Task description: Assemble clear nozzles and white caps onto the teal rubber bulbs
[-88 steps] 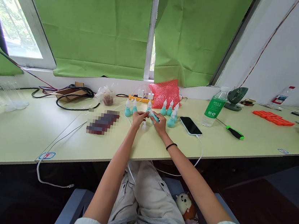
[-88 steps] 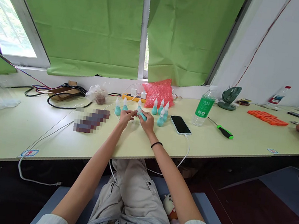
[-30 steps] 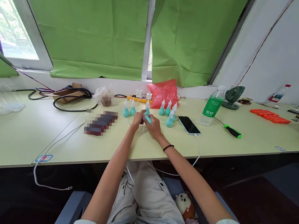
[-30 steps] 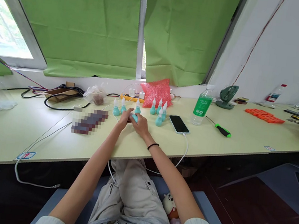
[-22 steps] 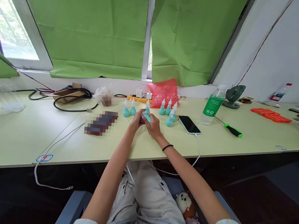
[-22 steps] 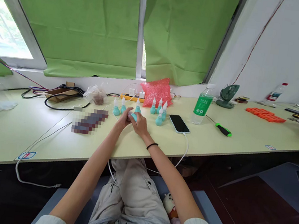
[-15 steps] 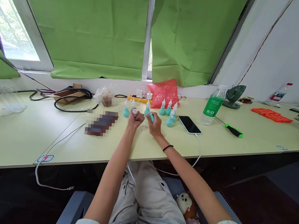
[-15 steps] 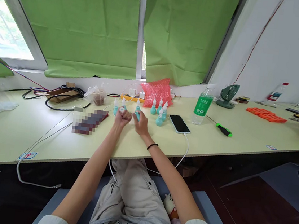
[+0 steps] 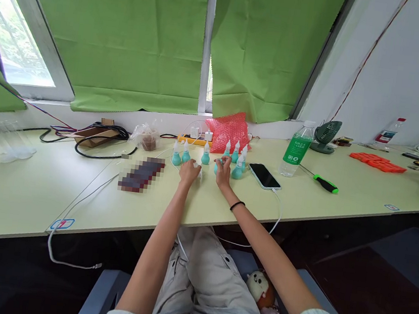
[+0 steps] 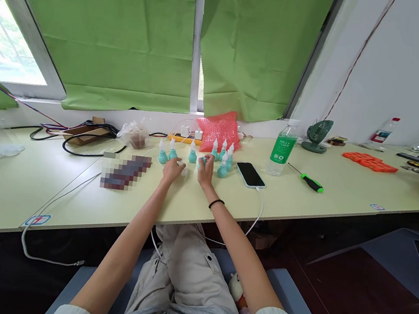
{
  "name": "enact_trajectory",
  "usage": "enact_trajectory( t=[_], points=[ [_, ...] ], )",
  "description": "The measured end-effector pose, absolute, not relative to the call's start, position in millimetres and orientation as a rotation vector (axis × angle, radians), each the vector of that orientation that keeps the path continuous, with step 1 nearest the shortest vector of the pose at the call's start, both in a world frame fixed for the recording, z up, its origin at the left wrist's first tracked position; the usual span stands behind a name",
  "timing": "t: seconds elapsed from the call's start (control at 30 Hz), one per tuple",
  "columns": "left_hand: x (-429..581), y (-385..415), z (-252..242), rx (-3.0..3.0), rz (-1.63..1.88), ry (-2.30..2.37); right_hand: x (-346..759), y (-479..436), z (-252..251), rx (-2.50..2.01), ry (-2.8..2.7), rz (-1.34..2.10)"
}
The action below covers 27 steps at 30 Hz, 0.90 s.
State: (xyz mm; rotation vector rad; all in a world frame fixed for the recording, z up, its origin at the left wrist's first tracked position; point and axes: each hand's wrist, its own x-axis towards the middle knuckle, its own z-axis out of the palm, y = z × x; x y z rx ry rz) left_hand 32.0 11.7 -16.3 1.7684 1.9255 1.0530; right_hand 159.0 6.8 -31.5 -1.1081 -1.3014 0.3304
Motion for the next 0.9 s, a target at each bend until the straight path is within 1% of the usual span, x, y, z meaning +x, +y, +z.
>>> enact_trajectory(
  t=[0.2, 0.5, 0.7, 0.9],
  points=[
    [32, 10, -14, 1.913, 0.959, 1.938, 158, 6, -34, -1.096, -1.438, 0.417],
    [42, -1, -11, 2.251, 0.859, 1.725, 162, 13, -44, -1.223, -1.521, 0.435],
    [43, -5, -13, 2.319, 0.758, 1.680, 164, 18, -51, -1.278, -1.700, 0.497],
    [42, -7, -12, 2.349, 0.758, 1.614, 160, 20, -51, -1.239, -1.793, 0.491]
  ],
)
